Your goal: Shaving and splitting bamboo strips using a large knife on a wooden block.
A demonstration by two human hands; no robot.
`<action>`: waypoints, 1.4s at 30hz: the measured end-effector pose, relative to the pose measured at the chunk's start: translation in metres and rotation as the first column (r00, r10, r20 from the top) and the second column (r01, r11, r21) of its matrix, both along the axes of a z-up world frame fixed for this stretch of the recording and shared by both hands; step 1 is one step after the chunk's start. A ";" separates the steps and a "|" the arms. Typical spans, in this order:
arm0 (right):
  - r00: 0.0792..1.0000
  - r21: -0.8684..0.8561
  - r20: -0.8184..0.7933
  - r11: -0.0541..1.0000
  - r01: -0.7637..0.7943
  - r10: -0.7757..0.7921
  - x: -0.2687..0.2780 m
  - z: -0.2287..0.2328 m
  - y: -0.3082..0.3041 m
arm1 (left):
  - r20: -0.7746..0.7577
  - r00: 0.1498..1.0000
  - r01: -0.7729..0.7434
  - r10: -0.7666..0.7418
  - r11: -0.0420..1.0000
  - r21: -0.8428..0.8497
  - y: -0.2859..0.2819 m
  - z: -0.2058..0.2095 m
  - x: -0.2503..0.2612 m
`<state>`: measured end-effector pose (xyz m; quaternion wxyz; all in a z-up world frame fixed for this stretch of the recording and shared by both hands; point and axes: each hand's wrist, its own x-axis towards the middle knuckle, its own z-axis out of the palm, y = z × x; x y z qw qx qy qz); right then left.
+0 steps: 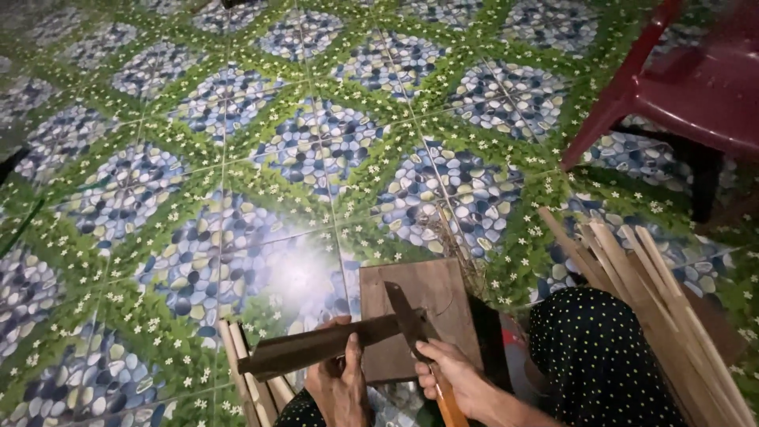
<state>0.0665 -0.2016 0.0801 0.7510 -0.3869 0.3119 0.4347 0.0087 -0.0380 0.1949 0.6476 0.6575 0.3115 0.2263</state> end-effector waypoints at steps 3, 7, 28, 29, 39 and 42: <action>0.999 0.030 -0.002 0.998 -0.047 0.047 0.007 -0.009 -0.005 | -0.056 0.998 -0.013 0.018 0.996 0.091 0.005 -0.007 0.001; 0.991 0.071 -0.134 0.997 0.005 0.004 0.006 -0.015 -0.002 | -0.102 0.994 -0.028 0.039 0.994 0.110 0.007 -0.008 0.002; 0.998 -0.016 -0.053 0.999 -0.030 0.029 0.016 -0.050 0.006 | 0.053 0.998 -0.010 -0.016 0.886 0.463 0.014 -0.045 0.007; 0.995 -0.046 -0.082 0.997 -0.059 0.055 0.020 -0.066 0.003 | 0.046 0.999 -0.008 -0.018 0.865 0.501 0.014 -0.052 0.007; 0.932 -0.484 0.310 0.875 -0.018 0.191 0.035 -0.192 -0.024 | -0.012 0.997 0.070 -0.075 0.860 0.506 0.007 -0.038 0.000; 0.722 -0.757 0.450 0.654 -0.005 0.526 0.045 -0.262 -0.049 | -0.115 0.982 0.185 -0.148 0.865 0.466 0.012 -0.034 0.001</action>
